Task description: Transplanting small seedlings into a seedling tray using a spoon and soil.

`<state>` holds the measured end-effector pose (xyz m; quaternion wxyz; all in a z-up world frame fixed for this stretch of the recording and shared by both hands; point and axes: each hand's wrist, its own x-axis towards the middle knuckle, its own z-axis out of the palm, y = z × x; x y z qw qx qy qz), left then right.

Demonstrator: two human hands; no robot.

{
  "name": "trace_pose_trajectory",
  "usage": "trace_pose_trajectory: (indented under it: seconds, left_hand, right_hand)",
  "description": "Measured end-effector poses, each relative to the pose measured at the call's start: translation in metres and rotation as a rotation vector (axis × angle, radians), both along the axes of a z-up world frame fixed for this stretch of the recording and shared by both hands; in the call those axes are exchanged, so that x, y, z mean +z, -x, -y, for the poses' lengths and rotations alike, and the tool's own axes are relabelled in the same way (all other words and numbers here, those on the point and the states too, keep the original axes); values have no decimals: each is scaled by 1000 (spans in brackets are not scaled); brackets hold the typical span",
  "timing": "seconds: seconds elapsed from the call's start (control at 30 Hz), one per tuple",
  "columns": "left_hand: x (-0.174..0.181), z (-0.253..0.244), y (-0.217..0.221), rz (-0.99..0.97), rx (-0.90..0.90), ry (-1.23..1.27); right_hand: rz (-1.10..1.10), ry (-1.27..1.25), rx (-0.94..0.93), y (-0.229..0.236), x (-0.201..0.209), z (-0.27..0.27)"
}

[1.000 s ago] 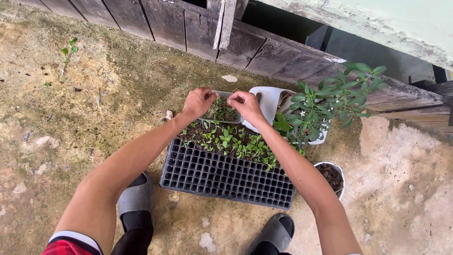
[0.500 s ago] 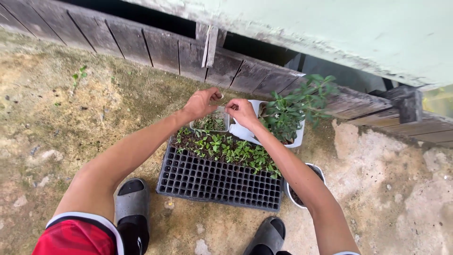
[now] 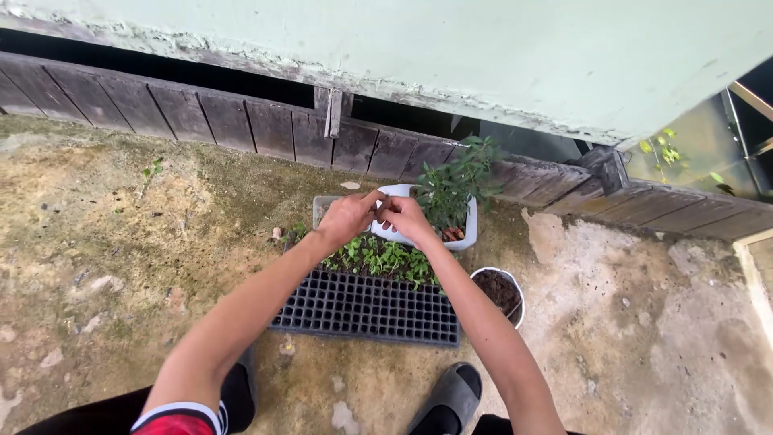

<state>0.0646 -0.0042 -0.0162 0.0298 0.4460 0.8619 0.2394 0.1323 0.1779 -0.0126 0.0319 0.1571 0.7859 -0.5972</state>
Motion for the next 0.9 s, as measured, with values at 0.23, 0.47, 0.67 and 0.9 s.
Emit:
trace_pose_trajectory:
  seconds: [0.23,0.47,0.67,0.9]
  left_hand:
    - [-18,18,-65,498,307,-443]
    - [-34,30,-87,885,495,-663]
    - [-16,34,-100,739,458,-555]
    - [-14,28,-105,355,314,-267]
  right_hand:
    - [-30,194,-162,-61,27,32]
    - [-50,150,-99,-84,9,45]
    - [-91,87,-79,-88,8,51]
    - [-44,24,-71,-69,-18,49]
